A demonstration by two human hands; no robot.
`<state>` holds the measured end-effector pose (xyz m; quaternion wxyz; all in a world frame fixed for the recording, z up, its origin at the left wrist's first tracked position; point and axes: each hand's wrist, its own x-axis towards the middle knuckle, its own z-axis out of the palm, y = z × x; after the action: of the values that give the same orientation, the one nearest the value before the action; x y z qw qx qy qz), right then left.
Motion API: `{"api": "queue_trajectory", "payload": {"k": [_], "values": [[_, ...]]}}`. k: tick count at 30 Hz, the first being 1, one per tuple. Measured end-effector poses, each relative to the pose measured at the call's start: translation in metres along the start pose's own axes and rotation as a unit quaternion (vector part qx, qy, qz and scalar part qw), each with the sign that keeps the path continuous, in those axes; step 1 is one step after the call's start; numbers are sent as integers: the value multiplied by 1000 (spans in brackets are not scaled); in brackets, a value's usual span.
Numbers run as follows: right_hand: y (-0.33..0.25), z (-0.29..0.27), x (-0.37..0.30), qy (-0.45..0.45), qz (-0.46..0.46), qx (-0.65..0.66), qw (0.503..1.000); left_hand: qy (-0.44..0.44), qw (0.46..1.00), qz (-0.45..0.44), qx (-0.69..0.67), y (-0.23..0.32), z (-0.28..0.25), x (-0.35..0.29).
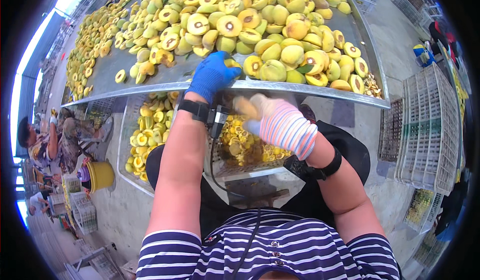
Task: The person pits halved yellow fruit using a handheld metal tool, scooping out the center and placing the pitted fruit into a basket before moving new fruit from a large table into the work area.
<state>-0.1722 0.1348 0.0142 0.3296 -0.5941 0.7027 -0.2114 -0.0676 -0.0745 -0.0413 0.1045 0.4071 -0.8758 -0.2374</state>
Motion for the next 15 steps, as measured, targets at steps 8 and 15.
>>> {"api": "queue_trajectory", "payload": {"k": [8, 15], "values": [[-11, 7, 14, 93, 12, 161, 982, 107, 926, 107, -345, -11, -28, -45], [-19, 42, 37, 63, -7, 132, 989, 103, 824, 124, -544, 15, -20, -103]]}}
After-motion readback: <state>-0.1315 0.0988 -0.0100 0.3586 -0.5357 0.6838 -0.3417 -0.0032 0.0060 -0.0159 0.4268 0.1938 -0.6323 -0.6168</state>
